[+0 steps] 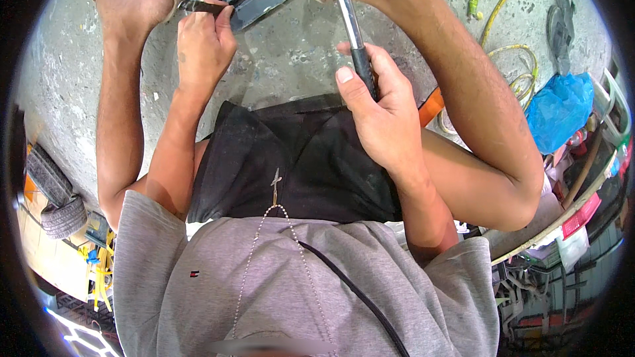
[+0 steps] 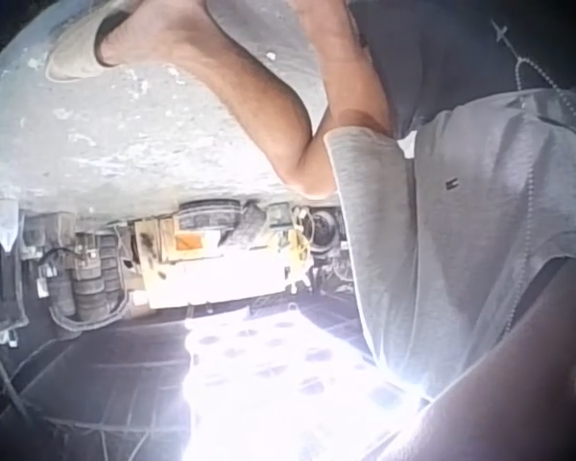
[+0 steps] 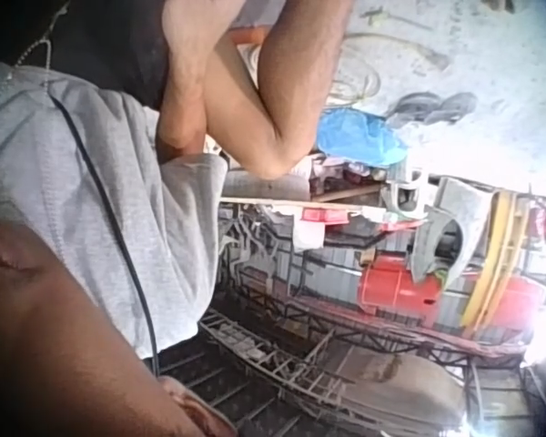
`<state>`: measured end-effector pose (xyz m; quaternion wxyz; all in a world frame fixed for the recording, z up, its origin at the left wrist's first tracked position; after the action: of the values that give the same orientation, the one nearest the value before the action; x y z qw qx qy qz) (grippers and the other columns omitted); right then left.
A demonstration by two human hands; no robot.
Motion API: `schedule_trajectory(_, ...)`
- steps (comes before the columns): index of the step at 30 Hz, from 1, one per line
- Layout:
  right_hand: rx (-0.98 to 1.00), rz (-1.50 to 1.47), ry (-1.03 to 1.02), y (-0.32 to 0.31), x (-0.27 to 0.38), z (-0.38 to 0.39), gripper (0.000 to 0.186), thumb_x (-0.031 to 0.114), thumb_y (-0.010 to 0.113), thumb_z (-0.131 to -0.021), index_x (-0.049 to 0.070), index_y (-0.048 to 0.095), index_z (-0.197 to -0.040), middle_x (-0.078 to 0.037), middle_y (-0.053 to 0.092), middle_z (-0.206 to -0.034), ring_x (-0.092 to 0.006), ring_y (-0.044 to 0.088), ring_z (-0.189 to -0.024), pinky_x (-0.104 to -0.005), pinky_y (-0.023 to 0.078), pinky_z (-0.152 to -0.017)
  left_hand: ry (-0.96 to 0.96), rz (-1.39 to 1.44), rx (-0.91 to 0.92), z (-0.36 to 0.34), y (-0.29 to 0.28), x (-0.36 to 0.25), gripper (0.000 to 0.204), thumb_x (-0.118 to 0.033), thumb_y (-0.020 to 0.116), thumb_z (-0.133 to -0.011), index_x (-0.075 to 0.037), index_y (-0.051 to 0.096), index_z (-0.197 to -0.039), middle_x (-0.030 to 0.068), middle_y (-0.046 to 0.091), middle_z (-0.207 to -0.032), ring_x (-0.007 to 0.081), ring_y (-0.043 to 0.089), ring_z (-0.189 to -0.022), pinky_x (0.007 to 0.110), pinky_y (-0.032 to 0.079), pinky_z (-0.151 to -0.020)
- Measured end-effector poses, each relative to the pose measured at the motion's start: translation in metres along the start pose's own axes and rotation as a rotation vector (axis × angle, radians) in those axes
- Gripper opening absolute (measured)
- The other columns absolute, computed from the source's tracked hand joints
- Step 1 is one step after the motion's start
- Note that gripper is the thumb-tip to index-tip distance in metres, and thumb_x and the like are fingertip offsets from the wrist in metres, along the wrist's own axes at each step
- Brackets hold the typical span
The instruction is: The person is using a hammer and a chisel to repair or separate plastic components of an auto part, possibly a grill or vent.
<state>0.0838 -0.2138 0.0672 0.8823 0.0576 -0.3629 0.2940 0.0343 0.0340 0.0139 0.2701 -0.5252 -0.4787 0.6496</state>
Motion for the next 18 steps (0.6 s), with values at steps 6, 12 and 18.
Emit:
schedule_trajectory(6,0.032,-0.012,0.018,0.002,0.001,-0.003,0.032,0.017,0.062,-0.102,0.002,0.06,-0.13,0.007,0.048,-0.082,-0.0021,0.042,-0.071,-0.0198,0.035,-0.063,0.002,-0.005,0.004,0.0,0.002,0.003,0.007,-0.012,0.064,-0.095,-0.005,0.065,-0.095,0.0153,0.068,-0.085,0.0382,0.066,-0.083,0.046,0.047,-0.081)
schedule_trajectory(12,-0.101,0.364,-0.178,-0.009,-0.001,0.011,0.042,0.021,0.062,-0.099,-0.008,0.058,-0.129,-0.027,0.066,-0.12,-0.035,0.064,-0.114,-0.0402,0.048,-0.101,0.104,0.034,0.031,0.001,0.006,-0.013,0.026,-0.003,0.064,-0.082,-0.009,0.06,-0.107,0.0121,0.069,-0.096,0.0313,0.065,-0.097,0.046,0.044,-0.091)
schedule_trajectory(18,0.105,0.329,-0.557,0.031,0.049,0.032,0.046,0.024,0.052,-0.105,-0.005,0.047,-0.141,-0.029,0.061,-0.123,-0.0445,0.061,-0.118,-0.047,0.049,-0.098,0.148,-0.054,0.037,0.021,0.028,0.017,0.025,-0.007,0.065,-0.079,-0.005,0.067,-0.104,0.0107,0.066,-0.097,0.0328,0.063,-0.097,0.05,0.043,-0.098)
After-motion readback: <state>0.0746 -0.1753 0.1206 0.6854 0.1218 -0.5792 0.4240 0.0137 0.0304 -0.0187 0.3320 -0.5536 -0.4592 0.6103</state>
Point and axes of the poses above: each hand's wrist, its own z-axis away from the middle knuckle, its own y-axis out of the palm, x = y × z, the point moved 10 cm from there along -z, towards the middle knuckle
